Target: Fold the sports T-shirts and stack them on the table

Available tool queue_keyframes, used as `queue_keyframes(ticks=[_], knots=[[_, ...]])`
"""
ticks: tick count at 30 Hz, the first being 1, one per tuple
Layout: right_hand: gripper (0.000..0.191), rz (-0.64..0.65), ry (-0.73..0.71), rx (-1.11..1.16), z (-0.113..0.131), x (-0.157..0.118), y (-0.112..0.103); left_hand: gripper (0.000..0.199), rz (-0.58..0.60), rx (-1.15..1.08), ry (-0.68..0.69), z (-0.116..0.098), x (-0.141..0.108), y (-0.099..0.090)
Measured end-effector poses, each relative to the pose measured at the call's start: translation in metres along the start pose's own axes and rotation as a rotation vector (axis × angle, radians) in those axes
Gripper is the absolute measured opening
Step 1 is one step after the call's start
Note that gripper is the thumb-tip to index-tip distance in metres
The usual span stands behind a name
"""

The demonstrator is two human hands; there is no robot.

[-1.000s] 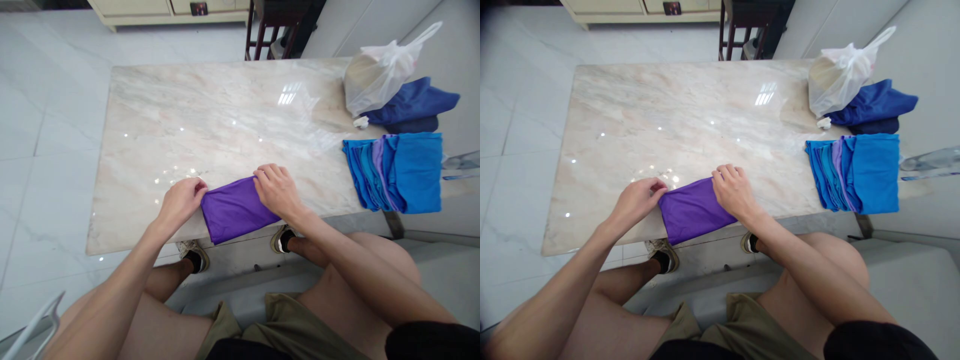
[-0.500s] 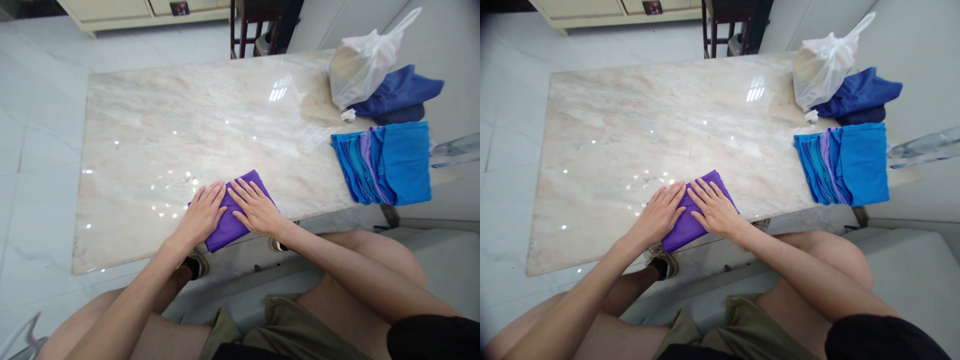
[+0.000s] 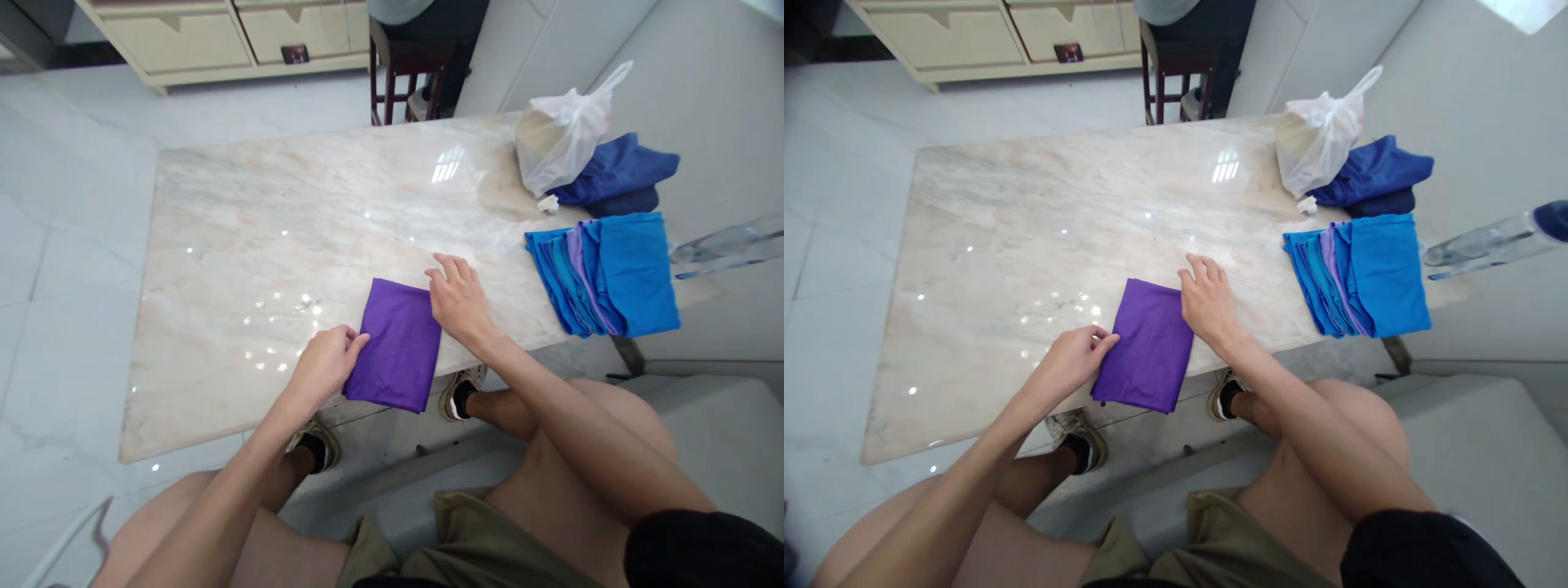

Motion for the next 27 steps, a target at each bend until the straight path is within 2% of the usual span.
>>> queue_keyframes(ticks=[3, 9, 13, 16, 19, 21, 24, 27], knots=[[0.038, 0.006, 0.020, -0.003, 0.002, -0.003, -0.001, 0.035, -0.024, 0.011, 0.006, -0.004, 0.004, -0.005], [0.037, -0.012, 0.046, 0.011, -0.001, -0.003, -0.007, 0.043, 0.049, 0.188, -0.022, -0.024, 0.011, -0.009], [0.032, -0.037, 0.081, -0.027, -0.012, 0.000, -0.015, 0.042, 0.099, 0.285, -0.022, -0.036, 0.015, -0.006], [0.029, -0.047, 0.096, -0.051, -0.018, 0.002, -0.020, 0.037, 0.112, 0.266, 0.015, -0.040, 0.019, -0.001], [0.027, -0.070, 0.079, -0.072, -0.014, 0.004, -0.024, 0.031, 0.085, 0.126, 0.050, -0.039, 0.020, 0.001], [0.026, -0.095, 0.060, -0.085, -0.008, 0.006, -0.027, 0.028, 0.073, -0.065, 0.075, -0.035, 0.019, 0.002], [0.024, -0.136, 0.022, -0.099, 0.002, 0.012, -0.031, 0.036, 0.046, -0.403, 0.125, -0.026, 0.016, 0.002], [0.023, -0.163, -0.017, -0.083, 0.014, 0.021, -0.032, 0.042, -0.039, -0.524, 0.129, -0.009, 0.011, 0.000]])
Point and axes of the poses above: each hand's wrist, its own x-axis towards the middle knuckle, its own y-axis out of the palm, z = x × y, the point moved 5 cm from there along x, towards the middle knuckle, and after that the axes turned 10 degrees about x, right-handed, at the moved point
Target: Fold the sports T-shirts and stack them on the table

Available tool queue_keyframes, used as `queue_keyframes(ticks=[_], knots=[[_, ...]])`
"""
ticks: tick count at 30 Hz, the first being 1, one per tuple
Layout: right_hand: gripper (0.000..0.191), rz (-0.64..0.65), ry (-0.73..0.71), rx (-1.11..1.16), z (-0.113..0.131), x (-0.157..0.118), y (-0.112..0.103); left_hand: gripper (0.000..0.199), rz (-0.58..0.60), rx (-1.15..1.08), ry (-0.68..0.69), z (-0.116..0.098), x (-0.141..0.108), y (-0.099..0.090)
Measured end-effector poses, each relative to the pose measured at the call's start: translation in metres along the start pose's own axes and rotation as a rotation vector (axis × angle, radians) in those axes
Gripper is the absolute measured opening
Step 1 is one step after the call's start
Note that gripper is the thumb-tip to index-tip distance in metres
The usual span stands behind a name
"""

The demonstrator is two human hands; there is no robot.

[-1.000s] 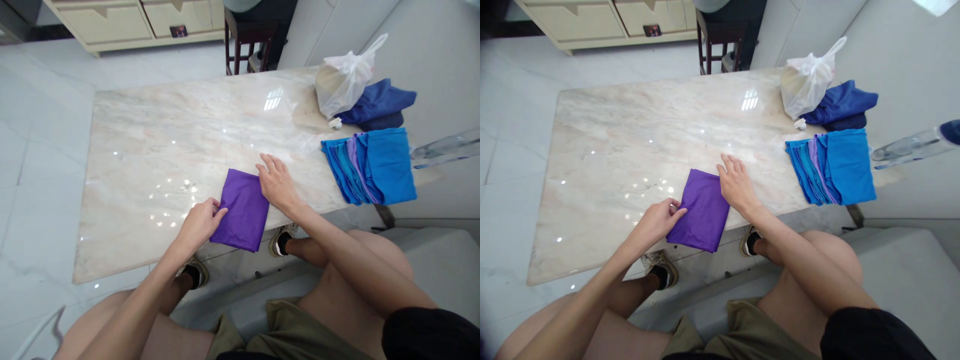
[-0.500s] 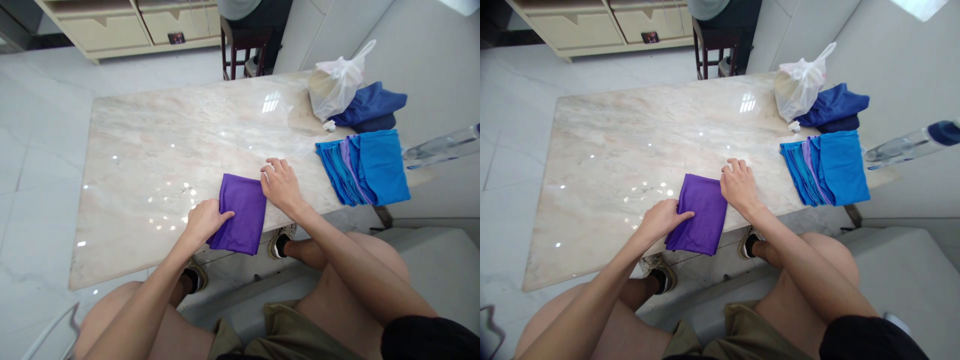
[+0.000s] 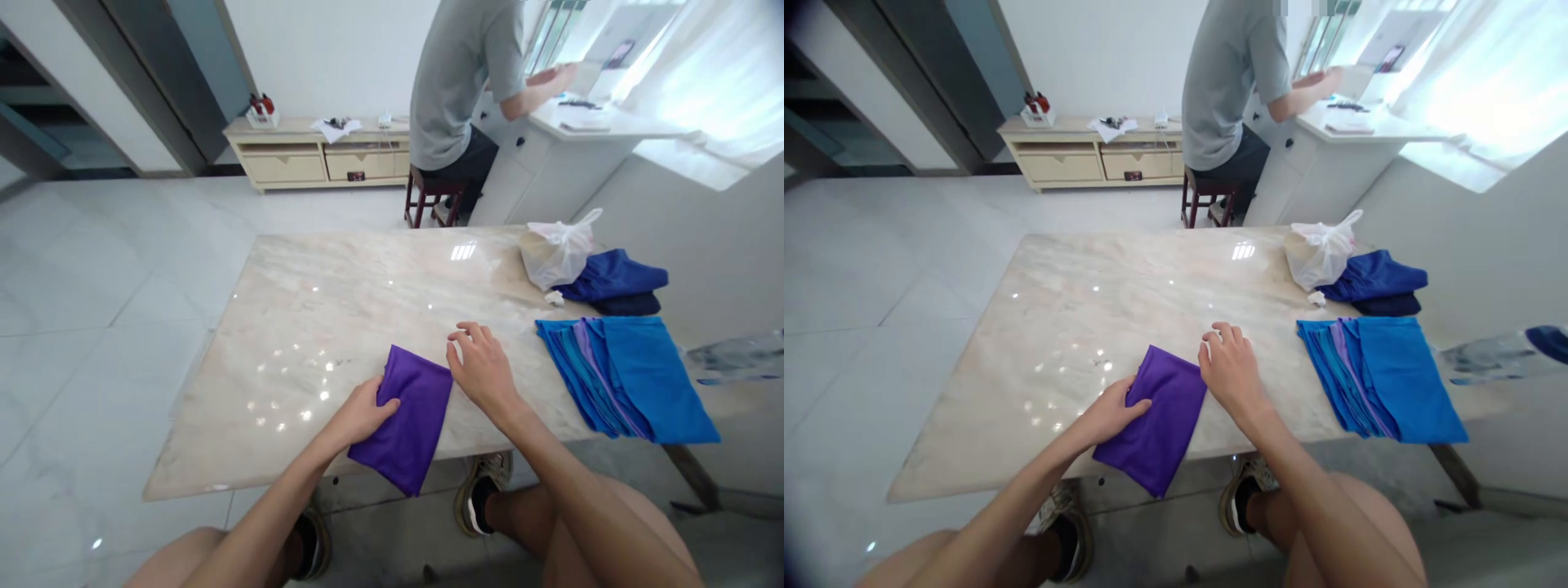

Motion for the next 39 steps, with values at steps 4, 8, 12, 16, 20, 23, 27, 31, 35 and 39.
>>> queue_keyframes(ticks=[4, 8, 12, 16, 20, 23, 27, 31, 35, 39], knots=[[0.024, -0.001, -0.025, 0.049, 0.022, 0.012, 0.006, 0.040, -0.109, 0.046, -0.010, 0.027, -0.014, -0.018], [0.024, 0.054, -0.062, 0.069, 0.046, 0.016, 0.024, 0.037, -0.230, 0.121, -0.048, 0.065, -0.028, -0.051], [0.024, 0.124, -0.110, 0.044, 0.063, 0.017, 0.046, 0.037, -0.335, 0.336, -0.222, 0.107, -0.050, -0.103], [0.026, 0.177, -0.132, 0.015, 0.069, 0.017, 0.064, 0.043, -0.551, 0.674, -0.369, 0.135, -0.083, -0.152], [0.027, 0.214, -0.169, -0.005, 0.072, 0.017, 0.075, 0.060, -0.715, 0.830, -0.188, 0.139, -0.095, -0.148], [0.026, 0.238, -0.204, -0.010, 0.073, 0.014, 0.084, 0.069, -0.578, 0.840, -0.041, 0.137, -0.088, -0.111], [0.026, 0.270, -0.242, -0.016, 0.075, 0.009, 0.095, 0.067, -0.389, 0.904, 0.020, 0.130, -0.082, -0.074], [0.026, 0.308, -0.271, -0.031, 0.077, 0.004, 0.099, 0.066, -0.320, 0.904, -0.083, 0.127, -0.081, -0.074], [0.028, 0.359, -0.273, -0.057, 0.076, 0.001, 0.098, 0.067, -0.314, 0.888, -0.233, 0.128, -0.080, -0.089], [0.027, 0.383, -0.258, -0.057, 0.069, -0.003, 0.096, 0.067, -0.346, 0.847, -0.367, 0.136, -0.082, -0.104]])
Point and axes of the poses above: each hand's wrist, its own x-axis towards the middle knuckle, its own y-axis out of the palm, z = x × y, the point moved 5 cm from there along x, towards the middle knuckle, and after that the axes turned 10 degrees about x, right-handed, at the moved point
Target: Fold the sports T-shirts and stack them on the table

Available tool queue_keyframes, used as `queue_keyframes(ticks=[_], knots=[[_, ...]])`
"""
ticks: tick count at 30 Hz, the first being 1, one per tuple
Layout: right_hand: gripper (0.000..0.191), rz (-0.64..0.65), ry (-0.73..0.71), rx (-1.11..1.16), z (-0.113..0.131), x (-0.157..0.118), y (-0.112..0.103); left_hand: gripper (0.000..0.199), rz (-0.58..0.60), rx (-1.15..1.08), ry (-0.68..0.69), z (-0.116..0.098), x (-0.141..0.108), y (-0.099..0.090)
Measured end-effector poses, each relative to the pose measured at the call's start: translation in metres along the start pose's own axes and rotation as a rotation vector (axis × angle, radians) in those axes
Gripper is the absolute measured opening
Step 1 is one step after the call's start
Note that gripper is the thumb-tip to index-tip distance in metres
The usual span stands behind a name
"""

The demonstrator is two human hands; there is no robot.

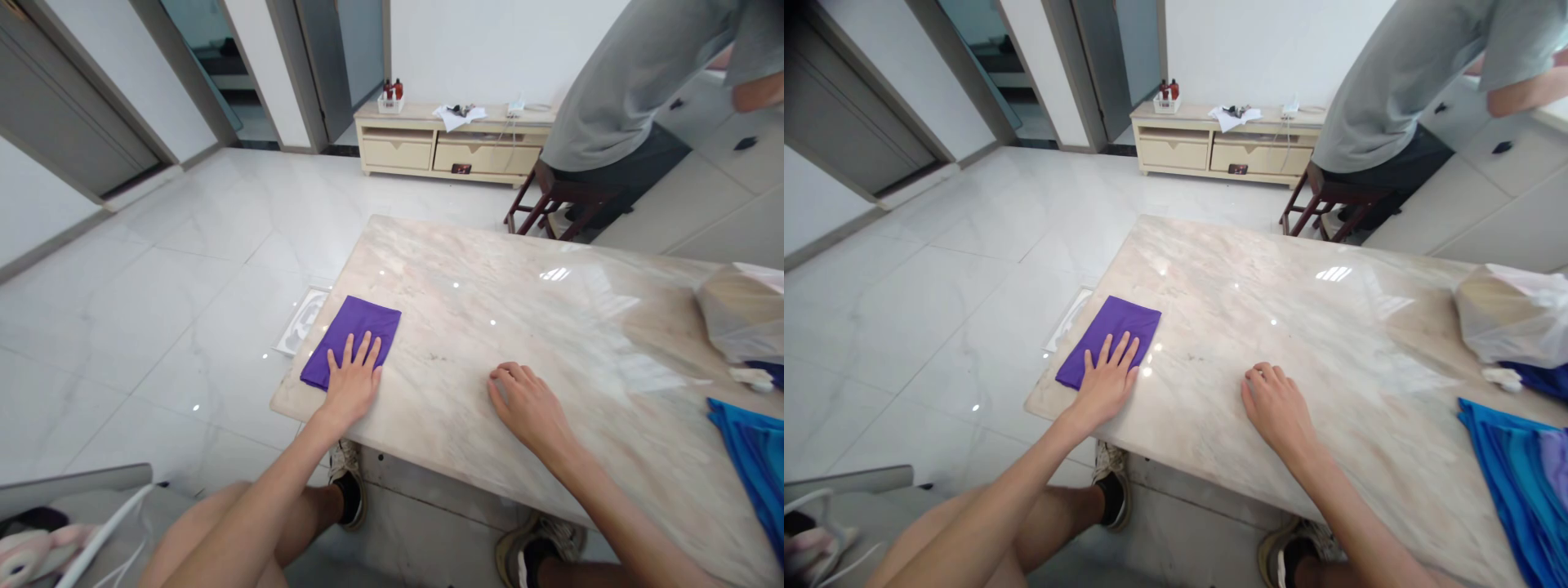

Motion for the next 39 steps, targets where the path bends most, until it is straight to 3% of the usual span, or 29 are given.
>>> queue_keyframes(ticks=[4, 7, 13, 15, 18, 22, 24, 26, 28, 31, 35, 39], knots=[[0.024, 0.005, -0.001, 0.024, -0.007, -0.006, 0.001, 0.066, -0.064, -0.020, -0.076, 0.016, 0.002, -0.001], [0.022, 0.045, -0.019, 0.045, -0.008, -0.006, -0.001, 0.067, -0.106, 0.009, -0.052, 0.018, 0.003, -0.006], [0.030, 0.141, -0.027, 0.062, -0.003, -0.008, -0.008, 0.062, -0.114, 0.032, 0.030, -0.012, -0.009, -0.052], [0.038, 0.169, -0.028, 0.079, 0.002, -0.026, -0.009, 0.059, -0.142, 0.005, 0.063, -0.025, -0.032, -0.070], [0.050, 0.164, -0.041, 0.123, 0.006, -0.079, -0.017, 0.052, -0.241, -0.050, 0.073, -0.030, -0.090, -0.086], [0.053, -0.126, 0.051, 0.106, -0.008, -0.186, -0.057, 0.046, -0.335, -0.126, 0.037, -0.005, -0.186, -0.081], [0.054, -0.275, 0.138, 0.079, -0.017, -0.244, -0.075, 0.046, -0.375, -0.125, -0.058, 0.013, -0.225, -0.074], [0.056, -0.375, 0.248, 0.071, -0.020, -0.293, -0.084, 0.049, -0.418, -0.123, -0.174, 0.025, -0.253, -0.068], [0.061, -0.433, 0.367, 0.076, -0.018, -0.327, -0.084, 0.054, -0.451, -0.133, -0.229, 0.024, -0.273, -0.062], [0.068, -0.478, 0.480, 0.100, -0.010, -0.346, -0.077, 0.060, -0.481, -0.142, -0.209, 0.005, -0.291, -0.053], [0.066, -0.508, 0.513, 0.137, -0.006, -0.335, -0.077, 0.065, -0.456, -0.139, -0.167, -0.019, -0.309, -0.039], [0.063, -0.494, 0.488, 0.141, 0.003, -0.331, -0.079, 0.066, -0.447, -0.138, -0.121, -0.030, -0.320, -0.030]])
Point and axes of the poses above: each hand's wrist, its own x-axis towards the middle knuckle, its own y-axis out of the palm, z = x × y, the point moved 5 cm from there along x, towards the middle knuckle, and after that the axes turned 10 degrees about x, right-handed, at the moved point
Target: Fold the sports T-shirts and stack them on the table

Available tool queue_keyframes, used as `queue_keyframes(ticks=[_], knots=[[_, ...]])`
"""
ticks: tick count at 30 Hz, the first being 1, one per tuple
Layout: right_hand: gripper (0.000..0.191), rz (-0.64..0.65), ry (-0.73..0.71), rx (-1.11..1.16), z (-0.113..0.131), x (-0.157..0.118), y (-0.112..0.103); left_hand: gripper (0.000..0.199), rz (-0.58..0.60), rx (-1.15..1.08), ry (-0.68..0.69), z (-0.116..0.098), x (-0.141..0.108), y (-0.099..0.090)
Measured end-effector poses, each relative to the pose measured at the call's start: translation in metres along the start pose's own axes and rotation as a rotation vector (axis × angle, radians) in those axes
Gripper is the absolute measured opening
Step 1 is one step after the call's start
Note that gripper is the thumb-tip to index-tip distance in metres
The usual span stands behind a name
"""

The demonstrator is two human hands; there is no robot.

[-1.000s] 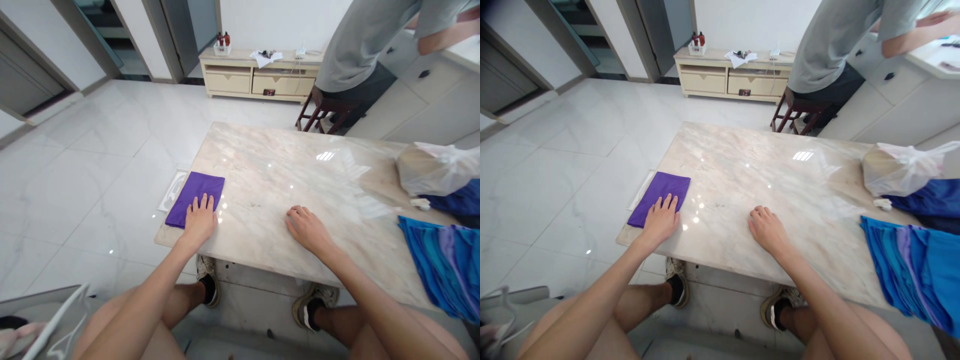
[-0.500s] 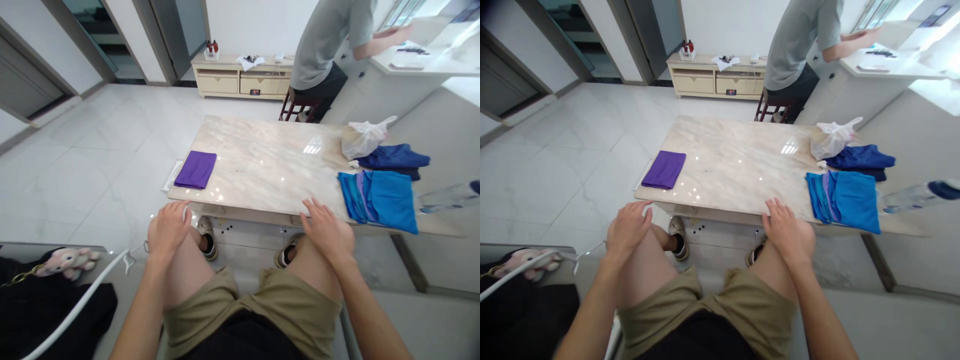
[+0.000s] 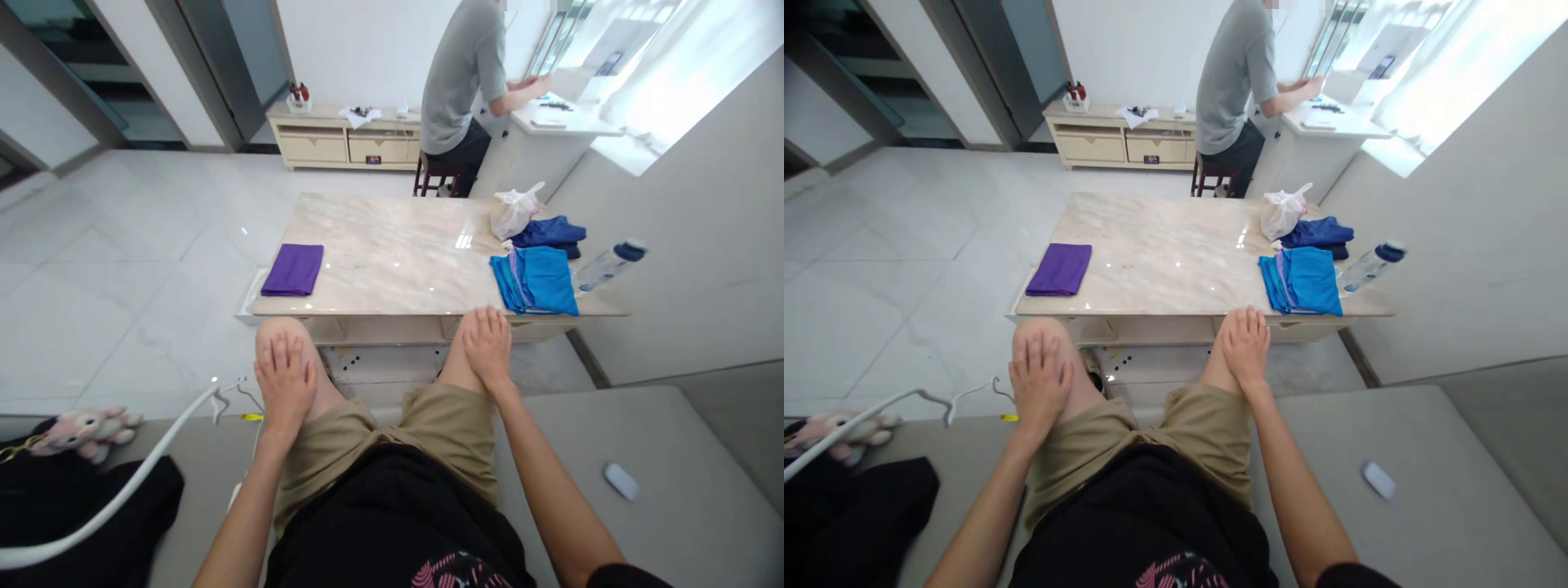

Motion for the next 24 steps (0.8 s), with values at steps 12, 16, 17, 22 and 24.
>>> queue_keyframes(ticks=[12, 16, 17, 22, 24], knots=[[0.077, 0.162, -0.202, 0.044, 0.018, -0.167, -0.015, 0.068, 0.171, -0.171, 0.097, 0.021, -0.126, 0.011], [0.073, 0.173, -0.222, -0.022, 0.013, -0.127, -0.002, 0.072, 0.149, -0.142, 0.084, 0.016, -0.125, 0.021], [0.072, 0.178, -0.225, -0.040, 0.012, -0.114, 0.001, 0.072, 0.142, -0.131, 0.080, 0.014, -0.122, 0.022], [0.067, 0.186, -0.180, -0.110, 0.013, -0.077, 0.008, 0.072, 0.101, -0.104, 0.041, 0.004, -0.121, 0.017], [0.066, 0.184, -0.151, -0.129, 0.013, -0.076, 0.008, 0.069, 0.067, -0.098, 0.027, 0.000, -0.124, 0.014]])
Point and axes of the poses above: each hand's wrist, its own x-axis towards the middle knuckle, its own y-axis out of the palm, z = x × y, the point moved 5 cm from there along x, towards the middle knuckle, and after that the axes turned 10 degrees about x, right-handed, at the moved point
